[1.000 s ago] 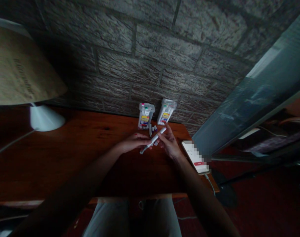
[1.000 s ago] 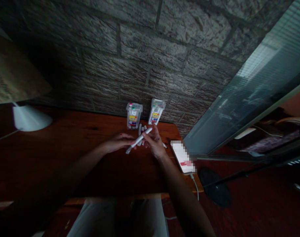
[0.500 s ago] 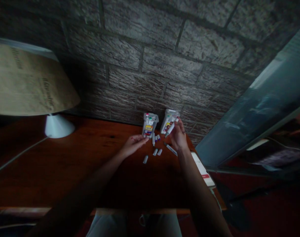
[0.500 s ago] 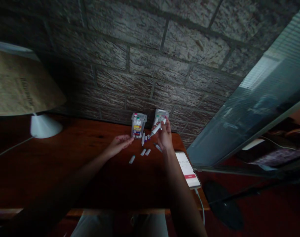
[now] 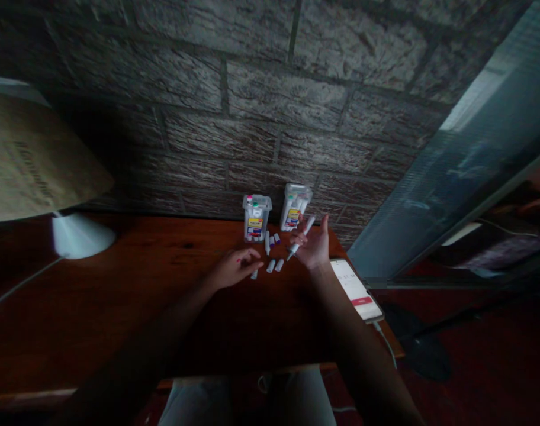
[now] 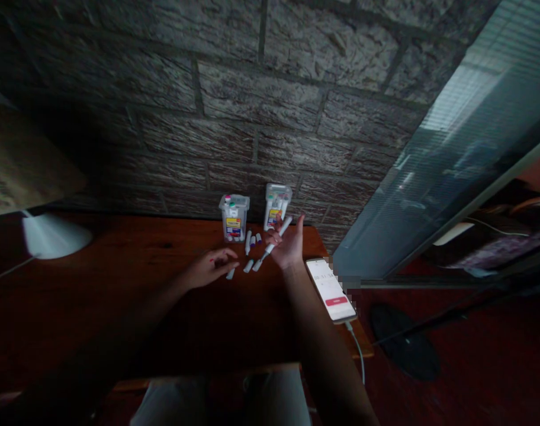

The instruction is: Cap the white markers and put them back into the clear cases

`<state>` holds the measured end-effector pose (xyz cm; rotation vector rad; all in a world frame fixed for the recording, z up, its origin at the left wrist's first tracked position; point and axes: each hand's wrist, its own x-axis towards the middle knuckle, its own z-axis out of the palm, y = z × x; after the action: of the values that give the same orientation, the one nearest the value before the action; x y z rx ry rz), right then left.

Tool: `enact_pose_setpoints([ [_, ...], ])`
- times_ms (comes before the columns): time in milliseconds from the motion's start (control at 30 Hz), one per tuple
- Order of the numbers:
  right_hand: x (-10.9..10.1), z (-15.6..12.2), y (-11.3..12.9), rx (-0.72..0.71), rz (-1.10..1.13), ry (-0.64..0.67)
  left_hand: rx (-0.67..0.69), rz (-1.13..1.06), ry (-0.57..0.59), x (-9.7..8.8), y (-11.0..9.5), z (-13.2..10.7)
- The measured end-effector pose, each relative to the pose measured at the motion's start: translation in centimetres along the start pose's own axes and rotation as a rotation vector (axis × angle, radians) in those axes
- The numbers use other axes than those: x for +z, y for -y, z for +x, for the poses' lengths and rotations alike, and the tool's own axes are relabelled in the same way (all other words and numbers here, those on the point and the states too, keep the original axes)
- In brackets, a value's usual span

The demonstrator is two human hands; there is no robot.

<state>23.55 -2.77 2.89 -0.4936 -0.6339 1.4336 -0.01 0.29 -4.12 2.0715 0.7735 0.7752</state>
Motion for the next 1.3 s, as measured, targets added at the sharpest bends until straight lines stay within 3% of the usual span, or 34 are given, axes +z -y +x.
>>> enact_pose_setpoints([
  [167,-0.7,0.1,-0.5,0.041,0.083,0.063,0.004,0.058,-0.078,0.2,0.1,0.0],
  [367,0.3,-0.1,-1.0,0.189,0.106,0.006,-0.008,0.078,-0.096,-0.1,-0.6,-0.1],
  [867,0.5,-0.2,-1.8,0.244,0.113,0.061,0.040,0.112,-0.190,0.0,-0.8,-0.1],
  [1033,0.6,-0.2,-2.0,0.234,0.095,0.084,0.020,0.042,-0.216,0.0,-1.3,0.0],
  [1300,2.5,-0.9,-3.0,0.333,0.151,0.014,-0.071,-0.255,-0.202,0.0,-2.5,0.3],
])
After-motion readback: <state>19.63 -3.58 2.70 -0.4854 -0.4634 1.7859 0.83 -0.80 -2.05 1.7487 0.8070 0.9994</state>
